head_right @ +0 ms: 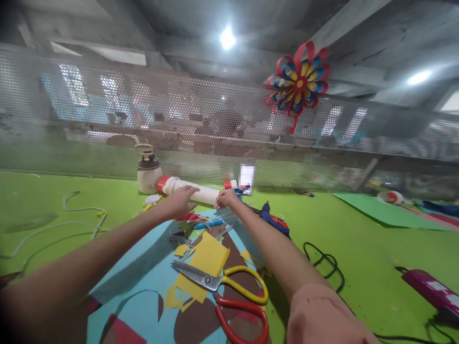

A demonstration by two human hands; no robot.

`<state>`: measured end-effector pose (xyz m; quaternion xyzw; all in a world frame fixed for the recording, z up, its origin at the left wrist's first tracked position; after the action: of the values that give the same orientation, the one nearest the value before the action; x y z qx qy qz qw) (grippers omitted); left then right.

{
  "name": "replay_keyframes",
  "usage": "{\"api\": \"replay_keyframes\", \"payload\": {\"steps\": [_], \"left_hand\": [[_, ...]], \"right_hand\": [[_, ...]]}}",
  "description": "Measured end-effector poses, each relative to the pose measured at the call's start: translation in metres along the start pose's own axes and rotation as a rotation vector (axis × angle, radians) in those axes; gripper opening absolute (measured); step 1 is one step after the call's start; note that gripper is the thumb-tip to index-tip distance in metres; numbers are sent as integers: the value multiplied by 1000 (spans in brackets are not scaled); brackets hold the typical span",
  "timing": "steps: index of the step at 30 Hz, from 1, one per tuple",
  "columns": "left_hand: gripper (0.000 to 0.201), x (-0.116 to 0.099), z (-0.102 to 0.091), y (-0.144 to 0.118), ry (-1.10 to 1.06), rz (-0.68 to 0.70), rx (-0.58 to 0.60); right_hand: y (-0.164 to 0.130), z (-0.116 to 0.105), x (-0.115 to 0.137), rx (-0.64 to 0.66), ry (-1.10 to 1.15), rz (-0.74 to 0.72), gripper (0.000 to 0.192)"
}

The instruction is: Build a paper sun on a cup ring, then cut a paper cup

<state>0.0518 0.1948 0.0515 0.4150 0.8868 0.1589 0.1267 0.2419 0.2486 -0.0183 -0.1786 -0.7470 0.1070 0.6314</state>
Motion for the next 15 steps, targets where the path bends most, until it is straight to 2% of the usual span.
{"api": "replay_keyframes", "payload": {"steps": [3,6,10,15], "left_hand": [[37,0,23,34,88,56,8],[37,0,41,53,150,100,36],[35,0,54,61,197,133,80],[36,3,60,65,219,118,90]], "right_hand": [[-4,2,-4,10,-6,18,32],[-5,3,-6,23,-4,12,32],[-3,3,-10,44,-5,-2,32],[3,0,-14,66,-19,-8,31]]}}
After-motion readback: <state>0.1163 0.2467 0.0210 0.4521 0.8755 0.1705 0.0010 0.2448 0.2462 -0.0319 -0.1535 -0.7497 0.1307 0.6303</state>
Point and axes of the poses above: each hand's wrist, its own y-axis towards the middle knuckle, its own z-axis out of the palm, x = y × z, the point moved 5 cm from there along y, towards the middle knuckle, and after that the axes turned 12 degrees about z, right-handed, at the moved point
